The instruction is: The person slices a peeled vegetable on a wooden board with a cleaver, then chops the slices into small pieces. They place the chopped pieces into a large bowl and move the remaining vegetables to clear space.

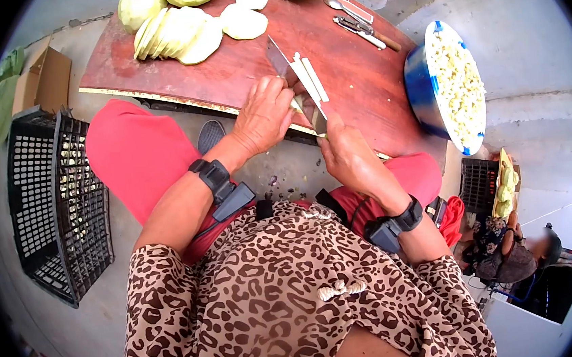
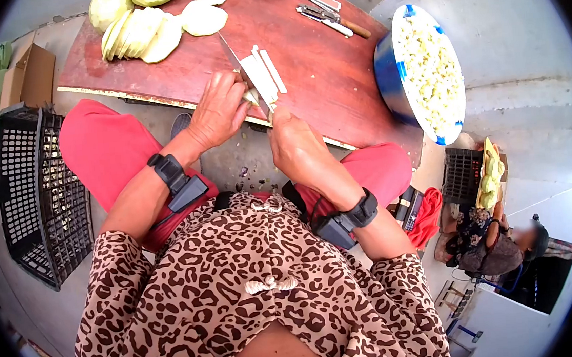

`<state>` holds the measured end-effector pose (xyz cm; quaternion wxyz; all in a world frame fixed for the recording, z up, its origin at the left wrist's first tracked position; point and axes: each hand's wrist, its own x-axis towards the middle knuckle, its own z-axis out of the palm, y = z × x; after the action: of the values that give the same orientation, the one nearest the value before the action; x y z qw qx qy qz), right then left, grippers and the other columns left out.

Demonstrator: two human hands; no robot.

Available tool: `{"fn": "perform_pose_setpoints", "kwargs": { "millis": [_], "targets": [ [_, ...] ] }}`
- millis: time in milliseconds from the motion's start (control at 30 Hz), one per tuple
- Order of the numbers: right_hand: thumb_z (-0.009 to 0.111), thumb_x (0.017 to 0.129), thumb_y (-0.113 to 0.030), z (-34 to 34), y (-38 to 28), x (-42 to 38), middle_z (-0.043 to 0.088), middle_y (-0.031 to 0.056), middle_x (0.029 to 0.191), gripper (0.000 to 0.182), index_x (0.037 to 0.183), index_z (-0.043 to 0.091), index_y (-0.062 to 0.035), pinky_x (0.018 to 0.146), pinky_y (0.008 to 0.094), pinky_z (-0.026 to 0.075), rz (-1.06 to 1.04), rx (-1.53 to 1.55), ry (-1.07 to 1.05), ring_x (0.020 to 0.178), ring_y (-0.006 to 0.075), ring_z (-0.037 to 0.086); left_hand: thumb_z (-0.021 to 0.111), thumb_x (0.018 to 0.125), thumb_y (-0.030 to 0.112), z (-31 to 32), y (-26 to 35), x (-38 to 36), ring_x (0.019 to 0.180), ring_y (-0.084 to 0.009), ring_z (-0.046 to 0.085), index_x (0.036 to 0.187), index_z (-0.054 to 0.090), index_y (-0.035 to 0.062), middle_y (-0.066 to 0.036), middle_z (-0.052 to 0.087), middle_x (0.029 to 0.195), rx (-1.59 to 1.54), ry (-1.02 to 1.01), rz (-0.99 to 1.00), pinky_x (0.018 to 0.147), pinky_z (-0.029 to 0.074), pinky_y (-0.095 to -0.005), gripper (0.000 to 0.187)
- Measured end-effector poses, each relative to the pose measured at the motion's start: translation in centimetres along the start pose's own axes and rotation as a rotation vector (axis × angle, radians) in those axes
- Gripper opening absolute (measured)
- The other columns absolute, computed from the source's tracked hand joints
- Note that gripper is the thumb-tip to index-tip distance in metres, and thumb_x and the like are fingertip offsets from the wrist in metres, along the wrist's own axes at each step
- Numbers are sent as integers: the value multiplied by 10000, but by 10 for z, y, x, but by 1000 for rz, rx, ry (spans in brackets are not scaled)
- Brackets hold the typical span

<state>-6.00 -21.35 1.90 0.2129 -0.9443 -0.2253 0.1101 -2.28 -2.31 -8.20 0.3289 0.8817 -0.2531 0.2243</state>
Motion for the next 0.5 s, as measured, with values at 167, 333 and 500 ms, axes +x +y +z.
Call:
{"fn": "perform_pose_setpoints", "kwargs": {
  "millis": [167,333,500],
  "targets": [
    [581,889,-15,27,14,36,566,322,674,224,1005,400,45,565,563,419,-82,61,156,697,523,581,694,738,49,-1,1,1,1043,-361,490,1074,543,-7,-166,505,1107,3,-19,14,907,435,-439,373],
    [589,891,-21,16,14,29,563,317,690,238,1015,397,45,560,558,401,-91,135,175,700,527,565,688,737,44,0,1,0,1028,-357,490,1075,534,-12,-168,496,1103,-47,27,-9,892,434,-442,377],
    [563,876,-10,-9,1,1,588,348,744,275,1084,412,89,635,564,452,-13,157,52,773,532,592,677,746,41,0,4,-1,1008,-352,489,1067,532,-3,-164,490,1065,-12,63,-53,879,421,-429,355]
  ]
}}
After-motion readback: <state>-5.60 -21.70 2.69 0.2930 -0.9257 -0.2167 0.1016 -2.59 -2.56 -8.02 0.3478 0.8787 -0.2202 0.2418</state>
